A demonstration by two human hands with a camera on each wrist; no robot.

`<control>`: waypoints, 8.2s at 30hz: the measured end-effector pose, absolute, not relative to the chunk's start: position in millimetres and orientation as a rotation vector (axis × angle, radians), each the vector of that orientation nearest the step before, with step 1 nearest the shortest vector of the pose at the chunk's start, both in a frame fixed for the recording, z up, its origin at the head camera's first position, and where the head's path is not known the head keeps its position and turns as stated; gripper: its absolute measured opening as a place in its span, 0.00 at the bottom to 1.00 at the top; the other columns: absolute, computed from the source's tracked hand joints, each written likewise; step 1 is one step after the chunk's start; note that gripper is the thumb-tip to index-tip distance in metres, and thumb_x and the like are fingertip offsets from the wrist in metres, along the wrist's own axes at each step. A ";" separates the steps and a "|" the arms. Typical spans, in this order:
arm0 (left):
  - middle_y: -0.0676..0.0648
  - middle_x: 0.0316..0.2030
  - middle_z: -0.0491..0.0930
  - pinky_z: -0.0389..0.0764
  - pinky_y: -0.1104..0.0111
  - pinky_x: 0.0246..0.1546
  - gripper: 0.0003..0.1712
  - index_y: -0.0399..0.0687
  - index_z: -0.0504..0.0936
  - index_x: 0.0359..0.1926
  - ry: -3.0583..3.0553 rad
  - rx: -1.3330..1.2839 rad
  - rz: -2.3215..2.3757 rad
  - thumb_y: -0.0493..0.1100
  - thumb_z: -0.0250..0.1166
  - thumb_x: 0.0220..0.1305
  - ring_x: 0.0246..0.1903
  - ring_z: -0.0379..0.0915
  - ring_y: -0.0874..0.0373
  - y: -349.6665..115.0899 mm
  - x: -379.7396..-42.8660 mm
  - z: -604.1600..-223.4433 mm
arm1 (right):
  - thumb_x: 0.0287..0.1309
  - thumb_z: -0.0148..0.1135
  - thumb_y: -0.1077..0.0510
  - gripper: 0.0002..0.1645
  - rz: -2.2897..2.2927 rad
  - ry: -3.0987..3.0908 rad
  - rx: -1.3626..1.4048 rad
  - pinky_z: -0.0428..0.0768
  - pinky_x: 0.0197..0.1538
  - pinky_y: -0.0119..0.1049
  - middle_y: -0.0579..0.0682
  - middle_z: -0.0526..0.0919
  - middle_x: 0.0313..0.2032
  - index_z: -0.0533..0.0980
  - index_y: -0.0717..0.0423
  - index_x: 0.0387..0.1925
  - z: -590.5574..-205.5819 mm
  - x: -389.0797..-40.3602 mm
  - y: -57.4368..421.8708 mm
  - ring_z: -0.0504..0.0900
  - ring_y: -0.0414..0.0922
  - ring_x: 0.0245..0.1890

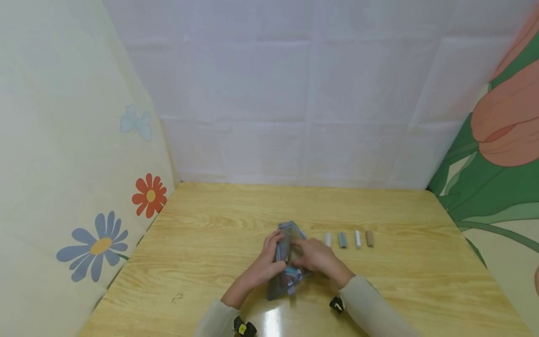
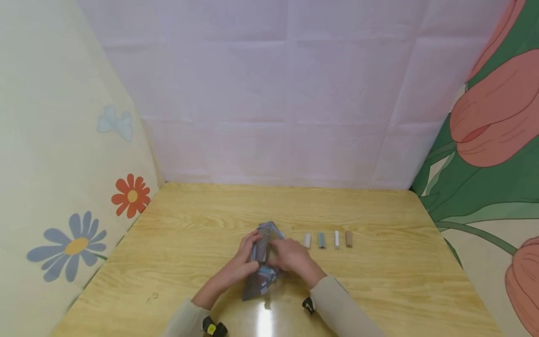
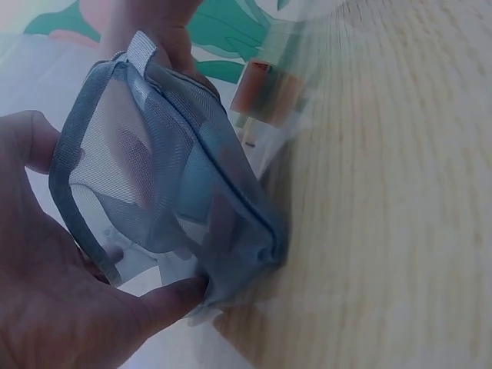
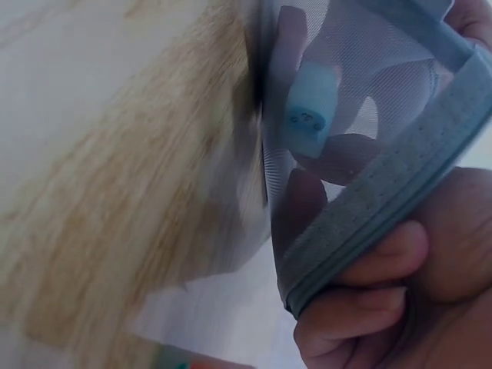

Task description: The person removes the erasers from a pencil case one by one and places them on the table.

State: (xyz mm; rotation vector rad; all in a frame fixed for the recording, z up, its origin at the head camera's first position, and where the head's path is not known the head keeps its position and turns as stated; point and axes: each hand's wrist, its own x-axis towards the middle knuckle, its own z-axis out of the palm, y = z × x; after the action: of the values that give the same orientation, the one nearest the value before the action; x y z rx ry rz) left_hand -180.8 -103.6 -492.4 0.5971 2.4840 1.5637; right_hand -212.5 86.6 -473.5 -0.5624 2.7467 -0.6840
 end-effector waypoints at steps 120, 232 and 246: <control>0.34 0.78 0.35 0.60 0.37 0.67 0.53 0.32 0.48 0.77 2.422 0.585 1.407 0.48 0.56 0.52 0.72 0.45 0.32 -101.4 -182.2 -488.2 | 0.51 0.76 0.55 0.40 -0.796 2.715 -0.489 0.74 0.24 0.34 0.44 0.80 0.25 0.74 0.53 0.67 -438.5 -188.2 119.1 0.74 0.41 0.21; 0.37 0.79 0.34 0.56 0.38 0.70 0.52 0.35 0.49 0.78 2.381 0.517 1.423 0.46 0.55 0.53 0.75 0.40 0.34 -100.0 -179.6 -485.5 | 0.50 0.75 0.57 0.38 -0.820 2.771 -0.189 0.70 0.23 0.33 0.46 0.74 0.22 0.76 0.54 0.65 -466.2 -170.4 207.3 0.71 0.42 0.19; 0.38 0.80 0.34 0.57 0.39 0.70 0.52 0.36 0.48 0.78 2.374 0.515 1.418 0.47 0.55 0.54 0.75 0.40 0.34 -100.7 -179.5 -486.0 | 0.47 0.75 0.59 0.38 -0.806 2.748 -0.181 0.69 0.25 0.36 0.48 0.74 0.24 0.77 0.55 0.64 -471.4 -171.9 211.3 0.70 0.44 0.22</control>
State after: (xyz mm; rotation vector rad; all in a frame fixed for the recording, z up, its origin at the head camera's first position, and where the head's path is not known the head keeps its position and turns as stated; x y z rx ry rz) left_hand -179.5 -100.7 -486.0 0.5146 2.3736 1.4176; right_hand -171.9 211.3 -471.4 -0.1815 2.7481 -0.8062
